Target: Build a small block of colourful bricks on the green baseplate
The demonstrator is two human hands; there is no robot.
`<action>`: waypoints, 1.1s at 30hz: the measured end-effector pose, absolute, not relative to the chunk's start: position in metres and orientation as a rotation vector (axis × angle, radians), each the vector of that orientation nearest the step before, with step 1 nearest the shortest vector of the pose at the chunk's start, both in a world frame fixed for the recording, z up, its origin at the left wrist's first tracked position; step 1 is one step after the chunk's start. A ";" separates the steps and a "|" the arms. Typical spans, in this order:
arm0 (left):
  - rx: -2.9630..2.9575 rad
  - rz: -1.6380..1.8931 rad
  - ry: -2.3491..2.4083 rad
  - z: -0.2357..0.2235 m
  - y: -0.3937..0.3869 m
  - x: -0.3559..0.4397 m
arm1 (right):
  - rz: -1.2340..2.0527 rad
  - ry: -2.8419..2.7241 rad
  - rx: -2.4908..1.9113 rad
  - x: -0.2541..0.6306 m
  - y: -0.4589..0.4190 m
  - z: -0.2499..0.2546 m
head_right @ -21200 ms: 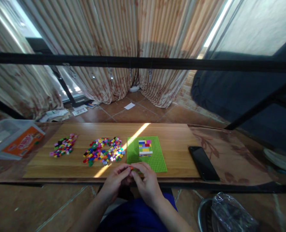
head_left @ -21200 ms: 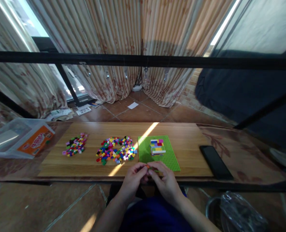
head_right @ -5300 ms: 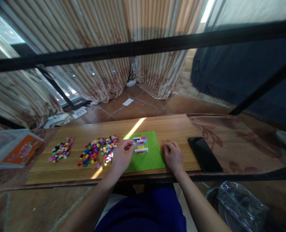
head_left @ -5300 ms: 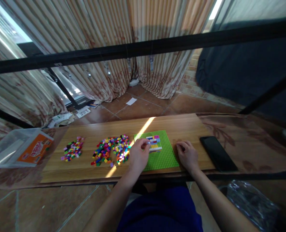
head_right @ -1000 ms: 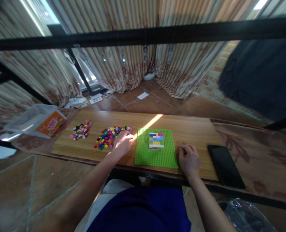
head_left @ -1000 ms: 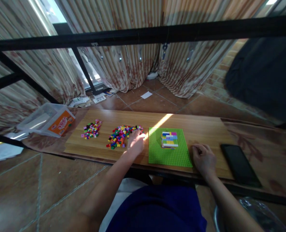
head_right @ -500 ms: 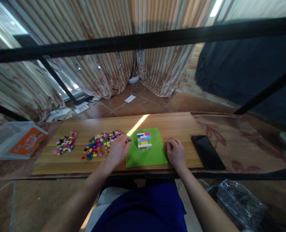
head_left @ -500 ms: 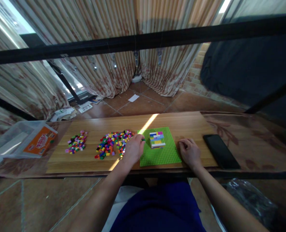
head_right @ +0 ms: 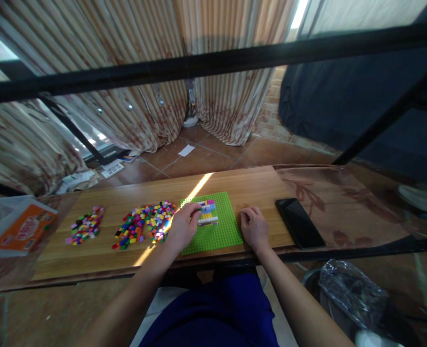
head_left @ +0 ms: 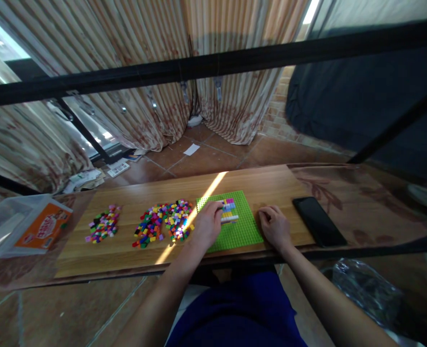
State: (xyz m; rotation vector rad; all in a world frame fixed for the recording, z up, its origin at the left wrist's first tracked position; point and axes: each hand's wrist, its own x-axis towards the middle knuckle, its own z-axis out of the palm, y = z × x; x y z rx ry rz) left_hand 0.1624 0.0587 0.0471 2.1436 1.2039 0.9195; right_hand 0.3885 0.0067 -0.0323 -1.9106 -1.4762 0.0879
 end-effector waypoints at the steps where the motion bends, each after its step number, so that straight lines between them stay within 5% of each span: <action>1: 2.110 0.932 1.217 0.047 0.059 0.163 | 0.089 -1.475 -1.912 0.388 0.007 -0.032; 33: 1.850 1.090 1.372 0.030 0.065 0.177 | 0.091 -1.486 -1.903 0.388 0.006 -0.031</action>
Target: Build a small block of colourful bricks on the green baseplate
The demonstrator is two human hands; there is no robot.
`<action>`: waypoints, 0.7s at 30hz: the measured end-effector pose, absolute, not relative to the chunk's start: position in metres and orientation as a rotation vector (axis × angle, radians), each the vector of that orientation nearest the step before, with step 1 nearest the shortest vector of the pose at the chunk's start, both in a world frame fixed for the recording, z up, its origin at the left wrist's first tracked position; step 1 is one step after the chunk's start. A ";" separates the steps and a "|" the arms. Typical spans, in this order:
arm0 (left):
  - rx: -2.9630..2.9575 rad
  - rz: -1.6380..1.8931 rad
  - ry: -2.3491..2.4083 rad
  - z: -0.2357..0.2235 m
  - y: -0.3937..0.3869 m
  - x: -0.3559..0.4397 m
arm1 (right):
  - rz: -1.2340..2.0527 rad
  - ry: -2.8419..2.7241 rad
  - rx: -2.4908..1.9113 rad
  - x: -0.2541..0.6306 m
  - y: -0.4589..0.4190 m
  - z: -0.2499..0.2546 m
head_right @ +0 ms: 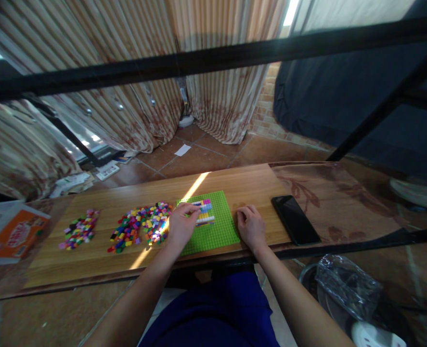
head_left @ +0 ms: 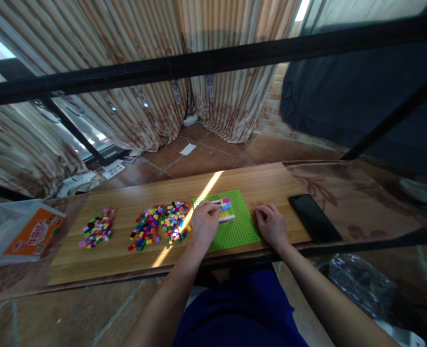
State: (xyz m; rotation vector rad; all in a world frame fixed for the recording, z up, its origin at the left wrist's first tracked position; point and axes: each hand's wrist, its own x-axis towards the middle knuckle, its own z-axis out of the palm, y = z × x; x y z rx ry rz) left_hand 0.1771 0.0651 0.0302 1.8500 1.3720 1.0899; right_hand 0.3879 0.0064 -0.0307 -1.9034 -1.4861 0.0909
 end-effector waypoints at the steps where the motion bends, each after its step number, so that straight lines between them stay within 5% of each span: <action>1: 1.835 1.102 1.376 0.031 0.065 0.178 | 0.089 -1.483 -1.907 0.388 0.006 -0.031; 21: 1.212 1.121 1.517 0.020 0.079 0.193 | 0.074 -1.498 -1.919 0.388 0.005 -0.031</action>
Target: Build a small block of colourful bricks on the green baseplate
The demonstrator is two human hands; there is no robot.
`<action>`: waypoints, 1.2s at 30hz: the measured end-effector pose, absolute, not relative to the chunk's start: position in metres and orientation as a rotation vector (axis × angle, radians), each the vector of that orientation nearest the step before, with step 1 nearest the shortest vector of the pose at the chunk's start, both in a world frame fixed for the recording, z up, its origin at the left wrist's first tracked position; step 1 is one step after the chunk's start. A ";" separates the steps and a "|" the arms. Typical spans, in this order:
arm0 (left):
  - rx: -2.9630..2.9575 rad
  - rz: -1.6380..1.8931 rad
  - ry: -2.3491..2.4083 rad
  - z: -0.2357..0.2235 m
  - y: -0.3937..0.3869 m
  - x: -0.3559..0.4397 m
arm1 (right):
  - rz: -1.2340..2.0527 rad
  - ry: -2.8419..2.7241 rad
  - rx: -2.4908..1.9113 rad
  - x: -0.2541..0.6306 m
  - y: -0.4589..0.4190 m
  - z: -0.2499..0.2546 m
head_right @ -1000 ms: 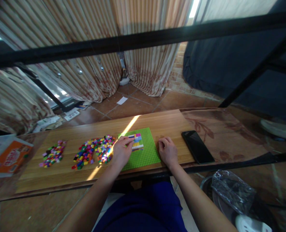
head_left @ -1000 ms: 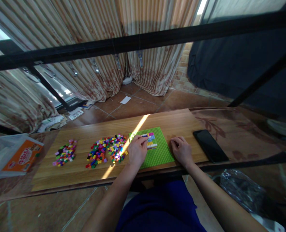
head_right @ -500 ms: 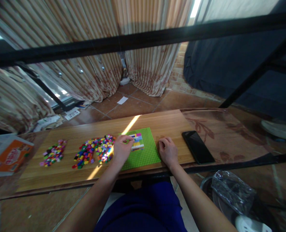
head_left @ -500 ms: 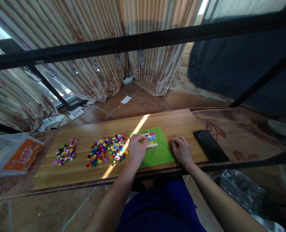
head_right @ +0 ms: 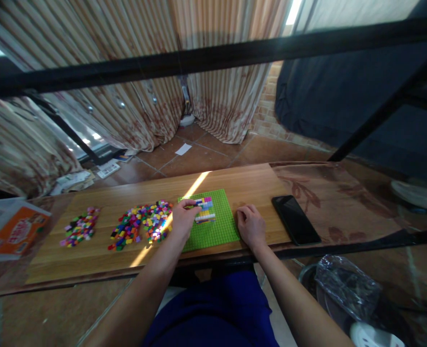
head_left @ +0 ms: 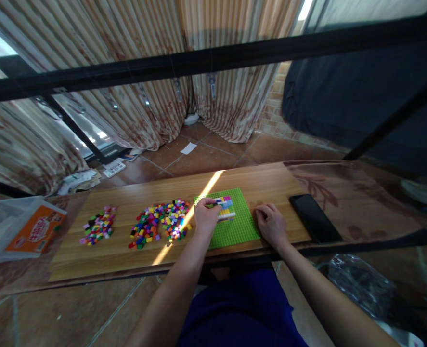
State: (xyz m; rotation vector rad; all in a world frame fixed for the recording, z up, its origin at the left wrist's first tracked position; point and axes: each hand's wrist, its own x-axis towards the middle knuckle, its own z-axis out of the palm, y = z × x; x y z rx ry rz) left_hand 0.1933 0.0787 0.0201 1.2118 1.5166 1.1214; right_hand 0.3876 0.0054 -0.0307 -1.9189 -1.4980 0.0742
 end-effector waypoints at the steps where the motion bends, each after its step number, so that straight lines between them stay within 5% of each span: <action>1: 1.187 1.125 1.520 0.022 0.079 0.194 | 0.074 -1.500 -1.922 0.388 0.005 -0.031; 13: 1.170 1.133 1.554 0.020 0.076 0.193 | 0.070 -1.512 -1.917 0.388 0.005 -0.031; 22: 1.345 1.149 1.435 0.019 0.026 0.107 | 0.008 -1.547 -1.909 0.389 0.003 -0.032; 36: 1.632 1.009 1.943 -0.008 -0.006 0.031 | -0.096 -1.582 -1.988 0.393 0.000 -0.035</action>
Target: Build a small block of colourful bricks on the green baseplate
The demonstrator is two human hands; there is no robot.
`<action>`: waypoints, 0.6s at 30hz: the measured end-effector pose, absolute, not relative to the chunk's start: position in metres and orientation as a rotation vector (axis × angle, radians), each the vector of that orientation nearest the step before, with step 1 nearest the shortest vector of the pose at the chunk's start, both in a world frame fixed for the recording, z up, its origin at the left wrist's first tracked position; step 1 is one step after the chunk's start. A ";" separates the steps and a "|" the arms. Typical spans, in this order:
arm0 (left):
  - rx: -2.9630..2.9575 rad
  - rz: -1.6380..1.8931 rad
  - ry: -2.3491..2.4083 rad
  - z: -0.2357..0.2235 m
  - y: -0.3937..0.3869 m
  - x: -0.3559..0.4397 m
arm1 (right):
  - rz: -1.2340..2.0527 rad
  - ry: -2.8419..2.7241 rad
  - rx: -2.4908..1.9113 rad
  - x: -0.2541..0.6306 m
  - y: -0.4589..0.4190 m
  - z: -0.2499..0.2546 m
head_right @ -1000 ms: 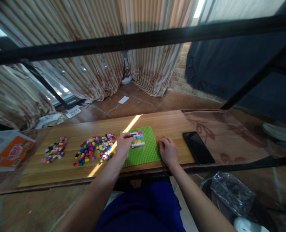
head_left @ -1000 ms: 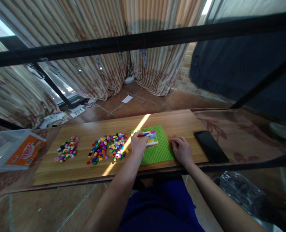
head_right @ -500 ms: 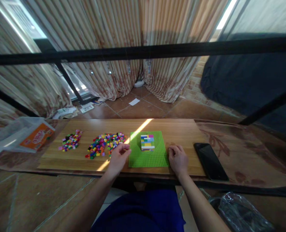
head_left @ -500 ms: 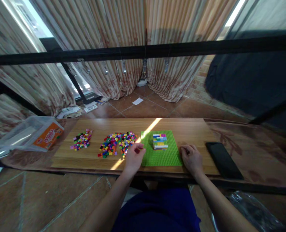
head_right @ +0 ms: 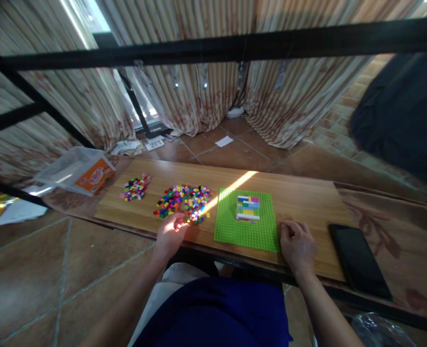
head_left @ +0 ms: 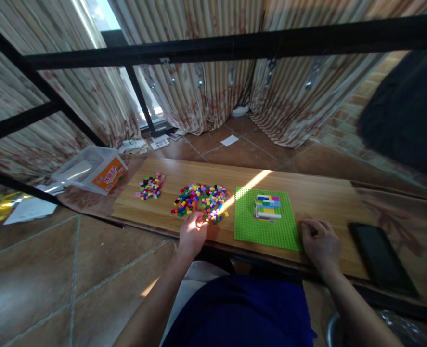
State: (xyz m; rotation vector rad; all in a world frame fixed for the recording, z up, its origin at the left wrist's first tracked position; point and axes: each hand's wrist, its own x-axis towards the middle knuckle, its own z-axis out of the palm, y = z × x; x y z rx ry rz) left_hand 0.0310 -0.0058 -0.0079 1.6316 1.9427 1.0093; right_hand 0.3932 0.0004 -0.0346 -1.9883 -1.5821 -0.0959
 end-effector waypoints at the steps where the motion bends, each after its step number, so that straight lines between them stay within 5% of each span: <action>1: 1.688 0.988 1.951 -0.008 -0.003 0.033 | -0.101 -1.586 -1.988 0.393 0.000 -0.034; 18: 1.699 0.929 2.057 -0.017 0.013 0.030 | -0.128 -1.601 -1.984 0.395 0.000 -0.035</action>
